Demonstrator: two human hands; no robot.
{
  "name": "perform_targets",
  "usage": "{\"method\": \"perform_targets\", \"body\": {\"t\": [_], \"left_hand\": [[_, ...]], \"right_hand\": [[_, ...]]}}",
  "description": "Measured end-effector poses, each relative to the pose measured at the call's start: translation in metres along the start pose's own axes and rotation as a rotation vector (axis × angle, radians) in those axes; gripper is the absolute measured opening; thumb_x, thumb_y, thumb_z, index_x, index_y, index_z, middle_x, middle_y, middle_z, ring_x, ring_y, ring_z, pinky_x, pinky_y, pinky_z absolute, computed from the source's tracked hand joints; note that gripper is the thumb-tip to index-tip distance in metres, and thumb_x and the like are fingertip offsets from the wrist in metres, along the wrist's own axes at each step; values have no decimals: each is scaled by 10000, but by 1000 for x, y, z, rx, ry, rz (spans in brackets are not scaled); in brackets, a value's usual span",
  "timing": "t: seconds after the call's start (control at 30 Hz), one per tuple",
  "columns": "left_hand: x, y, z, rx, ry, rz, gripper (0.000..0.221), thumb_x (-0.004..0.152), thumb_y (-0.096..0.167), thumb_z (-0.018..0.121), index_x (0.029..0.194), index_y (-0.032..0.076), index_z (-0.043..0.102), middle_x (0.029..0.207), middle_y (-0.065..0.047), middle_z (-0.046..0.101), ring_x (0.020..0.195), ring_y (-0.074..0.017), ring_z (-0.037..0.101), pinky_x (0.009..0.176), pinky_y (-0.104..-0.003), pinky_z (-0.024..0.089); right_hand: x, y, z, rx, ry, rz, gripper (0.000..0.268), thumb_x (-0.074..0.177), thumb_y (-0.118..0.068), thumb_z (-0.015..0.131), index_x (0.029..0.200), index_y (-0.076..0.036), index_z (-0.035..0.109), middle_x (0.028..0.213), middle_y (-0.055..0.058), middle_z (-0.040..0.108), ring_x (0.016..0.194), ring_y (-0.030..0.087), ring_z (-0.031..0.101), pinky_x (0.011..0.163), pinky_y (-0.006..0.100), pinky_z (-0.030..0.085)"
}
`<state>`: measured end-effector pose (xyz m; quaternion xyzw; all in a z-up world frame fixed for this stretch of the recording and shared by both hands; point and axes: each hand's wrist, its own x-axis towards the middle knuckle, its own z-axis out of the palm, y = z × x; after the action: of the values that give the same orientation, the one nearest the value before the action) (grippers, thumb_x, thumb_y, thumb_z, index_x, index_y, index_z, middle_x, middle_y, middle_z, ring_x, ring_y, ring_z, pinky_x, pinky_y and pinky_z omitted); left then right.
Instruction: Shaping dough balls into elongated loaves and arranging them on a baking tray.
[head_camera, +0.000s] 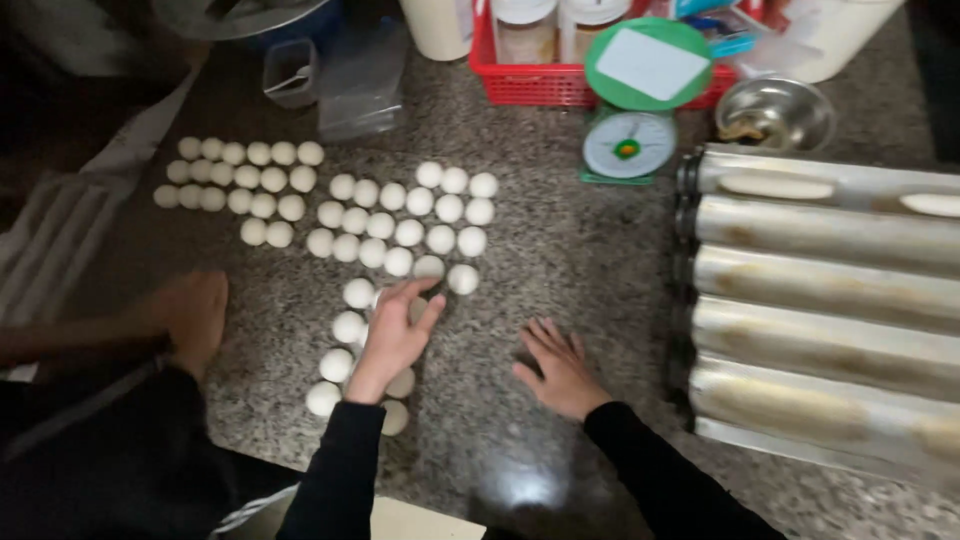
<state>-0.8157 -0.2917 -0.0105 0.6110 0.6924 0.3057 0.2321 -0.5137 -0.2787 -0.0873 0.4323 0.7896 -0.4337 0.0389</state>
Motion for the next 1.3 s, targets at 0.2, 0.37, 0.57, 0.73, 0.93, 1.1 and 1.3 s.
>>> {"method": "perform_targets", "body": {"t": [0.2,0.37,0.57,0.73,0.93,1.1,1.3], "left_hand": [[126,-115,-4,108,-26,18,414,1092,374,770,1452,172,802,1390,-148,796,1367,-431,690,1218,-575,507],[242,-150,23,200,-2,164,424,1125,359,659,1372,40,789,1360,-259,757,1307,-471,662,1160,-538,482],[324,-171,52,321,-6,175,348,1142,285,507,1204,49,756,1150,-304,730,1078,-549,673,972,-667,505],[337,-263,11,457,239,200,305,1156,201,527,1129,-6,750,1068,-311,739,995,-535,700,897,-634,552],[309,-349,-34,628,217,323,464,1156,80,517,742,131,314,660,-87,333,626,-289,369,625,-515,318],[285,-267,-54,58,1,-383,329,1124,399,705,1093,148,495,1024,-95,585,933,-293,582,818,-501,454],[217,-179,-68,-271,318,-206,538,1123,166,646,1635,180,484,1696,-155,565,1569,-362,524,1278,-519,432]], "right_hand": [[25,-12,1,-316,-11,-2,955,1181,-730,423,1855,-178,34,1928,122,-90,1750,437,-113,1380,746,-61],[43,7,17,-429,43,23,1002,1136,-753,564,1826,-323,-20,1904,-50,-107,1752,323,-128,1382,737,32],[40,-5,5,-323,-47,95,1012,1145,-709,620,1836,-330,-15,1913,-62,-136,1750,307,-192,1366,746,-28],[44,-21,-11,-216,-167,180,984,1122,-754,520,1844,-378,-34,1932,-105,-149,1774,284,-168,1364,724,-15],[50,26,36,-405,109,59,1094,1043,-809,681,1850,-356,97,1937,-73,0,1755,332,-18,1308,674,27],[47,4,17,-345,3,124,1058,1090,-754,640,1849,-356,20,1943,-82,-83,1768,311,-122,1339,652,-41],[39,-8,5,-212,-22,133,1024,1115,-641,671,1843,-382,-1,1938,-115,-151,1775,259,-210,1358,645,-143]]}}
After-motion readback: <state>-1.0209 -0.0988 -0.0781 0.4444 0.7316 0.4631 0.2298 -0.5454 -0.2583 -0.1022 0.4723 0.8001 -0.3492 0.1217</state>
